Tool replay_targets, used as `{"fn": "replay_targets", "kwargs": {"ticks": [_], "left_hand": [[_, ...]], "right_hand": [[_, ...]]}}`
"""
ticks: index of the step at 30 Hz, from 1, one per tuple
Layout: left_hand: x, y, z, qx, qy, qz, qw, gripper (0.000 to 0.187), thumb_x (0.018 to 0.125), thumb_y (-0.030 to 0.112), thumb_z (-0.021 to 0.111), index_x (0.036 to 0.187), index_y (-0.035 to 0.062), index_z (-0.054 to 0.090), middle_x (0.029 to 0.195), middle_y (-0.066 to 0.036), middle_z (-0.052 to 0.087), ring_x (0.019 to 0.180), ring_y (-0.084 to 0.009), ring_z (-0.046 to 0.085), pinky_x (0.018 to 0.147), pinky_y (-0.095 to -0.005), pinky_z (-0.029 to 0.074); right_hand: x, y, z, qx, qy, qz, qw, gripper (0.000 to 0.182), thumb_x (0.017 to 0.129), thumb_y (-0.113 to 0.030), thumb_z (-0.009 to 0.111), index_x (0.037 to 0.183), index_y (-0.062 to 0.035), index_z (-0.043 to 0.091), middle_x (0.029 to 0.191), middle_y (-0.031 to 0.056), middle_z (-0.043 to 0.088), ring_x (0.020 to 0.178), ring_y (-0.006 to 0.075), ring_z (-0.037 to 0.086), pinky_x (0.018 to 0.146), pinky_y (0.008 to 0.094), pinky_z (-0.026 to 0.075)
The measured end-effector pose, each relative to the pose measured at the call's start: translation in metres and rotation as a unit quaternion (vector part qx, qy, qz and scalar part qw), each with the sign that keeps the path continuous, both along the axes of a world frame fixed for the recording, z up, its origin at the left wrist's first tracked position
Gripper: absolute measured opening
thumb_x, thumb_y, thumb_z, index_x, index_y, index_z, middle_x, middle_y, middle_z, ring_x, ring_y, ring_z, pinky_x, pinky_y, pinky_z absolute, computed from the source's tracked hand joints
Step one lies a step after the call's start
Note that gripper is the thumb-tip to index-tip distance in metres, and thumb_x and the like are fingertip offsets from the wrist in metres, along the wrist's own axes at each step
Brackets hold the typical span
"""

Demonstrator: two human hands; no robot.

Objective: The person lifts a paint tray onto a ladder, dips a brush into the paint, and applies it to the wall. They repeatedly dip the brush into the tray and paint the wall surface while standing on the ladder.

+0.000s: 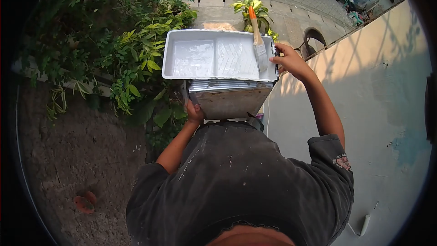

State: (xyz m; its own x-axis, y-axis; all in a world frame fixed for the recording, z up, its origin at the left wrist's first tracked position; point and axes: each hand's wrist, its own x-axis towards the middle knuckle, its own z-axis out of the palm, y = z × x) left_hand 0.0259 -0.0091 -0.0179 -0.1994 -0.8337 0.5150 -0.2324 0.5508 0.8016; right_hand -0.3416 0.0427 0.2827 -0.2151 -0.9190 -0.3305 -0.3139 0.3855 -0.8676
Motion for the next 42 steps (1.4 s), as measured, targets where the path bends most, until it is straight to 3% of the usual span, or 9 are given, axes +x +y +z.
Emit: {"fn": "replay_targets", "kwargs": {"ticks": [8, 11, 14, 18, 22, 24, 31, 38, 42], "left_hand": [[0.029, -0.007, -0.011, 0.017, -0.052, -0.082, 0.995, 0.075, 0.101, 0.061, 0.028, 0.109, -0.0045, 0.064, 0.102, -0.025, 0.066, 0.097, -0.047, 0.062, 0.082, -0.0475, 0.047], [0.047, -0.021, 0.009, 0.107, -0.162, -0.153, 0.969, 0.073, 0.099, 0.061, 0.037, 0.113, -0.0077, 0.059, 0.101, -0.027, 0.065, 0.095, -0.0465, 0.062, 0.08, -0.0452, 0.049], [0.043, -0.051, 0.096, 0.003, 0.018, -0.109, 0.994, 0.059, 0.1, 0.049, 0.044, 0.09, -0.0066, 0.063, 0.096, -0.019, 0.066, 0.085, -0.03, 0.065, 0.073, -0.0358, 0.049], [0.051, -0.122, 0.113, 0.097, 0.159, -0.007, 0.982, 0.034, 0.102, 0.025, 0.053, 0.117, -0.0051, 0.057, 0.107, -0.012, 0.066, 0.096, -0.0156, 0.063, 0.087, -0.0294, 0.048], [0.031, -0.134, 0.21, 0.19, 0.191, -0.213, 0.939, 0.129, 0.065, 0.081, 0.072, 0.153, 0.0019, 0.022, 0.138, -0.014, 0.049, 0.13, -0.0269, 0.049, 0.111, -0.0414, 0.038], [0.022, -0.127, 0.228, 0.184, 0.174, -0.239, 0.937, 0.142, 0.055, 0.086, 0.074, 0.156, 0.0029, 0.018, 0.149, -0.02, 0.038, 0.138, -0.0308, 0.041, 0.114, -0.044, 0.034], [0.022, -0.114, 0.235, 0.247, 0.143, -0.261, 0.922, 0.156, 0.034, 0.075, 0.085, 0.157, 0.0054, 0.017, 0.157, -0.014, 0.03, 0.143, -0.0289, 0.036, 0.116, -0.0445, 0.033], [0.017, -0.105, 0.225, 0.201, 0.116, -0.254, 0.939, 0.151, 0.041, 0.059, 0.095, 0.157, 0.0048, 0.016, 0.156, -0.011, 0.032, 0.142, -0.0249, 0.038, 0.116, -0.0422, 0.034], [0.017, -0.096, 0.214, 0.252, 0.12, -0.227, 0.933, 0.14, 0.049, 0.036, 0.1, 0.158, 0.0047, 0.017, 0.153, -0.01, 0.035, 0.138, -0.0229, 0.041, 0.113, -0.0395, 0.036]], "right_hand": [[-0.016, 0.001, 0.018, 0.027, 0.075, -0.056, 0.995, 0.062, 0.098, -0.041, 0.062, 0.143, -0.0025, 0.045, 0.102, 0.0074, 0.063, 0.082, 0.0127, 0.065, 0.064, 0.0279, 0.055], [-0.04, -0.015, 0.02, -0.112, 0.117, -0.098, 0.982, 0.056, 0.096, -0.04, 0.065, 0.137, -0.003, 0.054, 0.097, 0.0057, 0.065, 0.088, 0.0111, 0.063, 0.078, 0.026, 0.051], [-0.03, -0.037, 0.031, -0.184, 0.155, -0.077, 0.968, 0.056, 0.095, -0.039, 0.067, 0.134, -0.001, 0.056, 0.104, 0.0083, 0.067, 0.095, 0.0143, 0.064, 0.085, 0.0279, 0.051], [0.007, -0.077, 0.023, -0.183, 0.163, 0.003, 0.97, 0.058, 0.094, -0.038, 0.069, 0.133, 0.0021, 0.056, 0.111, 0.0119, 0.068, 0.105, 0.0189, 0.063, 0.097, 0.0316, 0.048], [0.006, -0.103, 0.012, -0.119, 0.103, 0.088, 0.984, 0.052, 0.093, -0.035, 0.071, 0.127, 0.0018, 0.059, 0.108, 0.0084, 0.068, 0.102, 0.0161, 0.062, 0.094, 0.0306, 0.047], [-0.001, -0.104, 0.013, -0.113, 0.04, 0.095, 0.988, 0.041, 0.092, -0.03, 0.074, 0.118, -0.0013, 0.062, 0.104, 0.004, 0.067, 0.097, 0.0126, 0.061, 0.089, 0.0287, 0.047], [-0.021, -0.071, 0.061, -0.136, -0.026, 0.166, 0.976, 0.029, 0.091, -0.019, 0.073, 0.113, -0.0021, 0.062, 0.095, 0.001, 0.063, 0.087, 0.0089, 0.06, 0.082, 0.0264, 0.05], [-0.005, -0.034, 0.102, -0.259, 0.013, 0.094, 0.961, 0.023, 0.092, -0.019, 0.074, 0.105, 0.0002, 0.068, 0.09, 0.0037, 0.069, 0.078, 0.0115, 0.065, 0.072, 0.0267, 0.055], [0.029, -0.044, 0.089, -0.34, 0.218, 0.094, 0.91, 0.022, 0.09, -0.016, 0.075, 0.1, 0.003, 0.068, 0.09, 0.0076, 0.072, 0.084, 0.0139, 0.07, 0.078, 0.0273, 0.056]]}}
